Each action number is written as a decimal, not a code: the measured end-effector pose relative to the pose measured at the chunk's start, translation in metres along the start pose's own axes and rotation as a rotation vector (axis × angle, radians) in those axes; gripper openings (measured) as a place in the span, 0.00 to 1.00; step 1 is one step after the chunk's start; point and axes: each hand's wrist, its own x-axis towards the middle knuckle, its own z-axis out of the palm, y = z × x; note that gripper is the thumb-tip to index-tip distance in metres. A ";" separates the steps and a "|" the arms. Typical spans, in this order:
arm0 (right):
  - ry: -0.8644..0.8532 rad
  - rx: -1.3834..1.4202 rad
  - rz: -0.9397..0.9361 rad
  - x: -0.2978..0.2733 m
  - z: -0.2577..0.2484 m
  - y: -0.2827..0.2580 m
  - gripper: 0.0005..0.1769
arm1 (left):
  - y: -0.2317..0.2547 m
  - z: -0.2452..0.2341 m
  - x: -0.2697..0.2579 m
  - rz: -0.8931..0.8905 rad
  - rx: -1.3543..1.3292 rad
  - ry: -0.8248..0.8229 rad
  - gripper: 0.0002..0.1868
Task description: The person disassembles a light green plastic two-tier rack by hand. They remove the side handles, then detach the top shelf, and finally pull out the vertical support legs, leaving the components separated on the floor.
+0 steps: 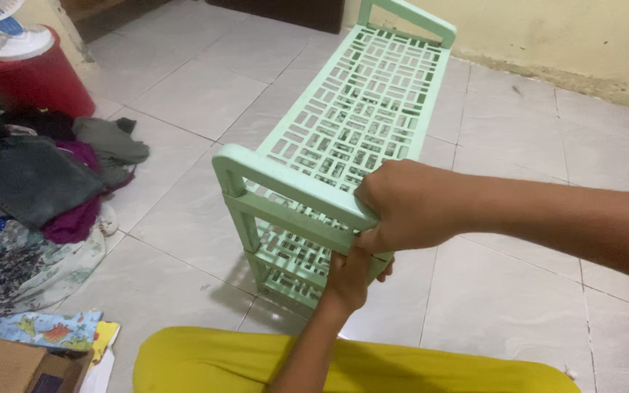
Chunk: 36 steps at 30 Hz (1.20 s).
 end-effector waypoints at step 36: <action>1.241 0.890 -0.055 -0.028 0.213 0.071 0.22 | 0.129 -0.088 -0.006 0.349 0.688 0.046 0.26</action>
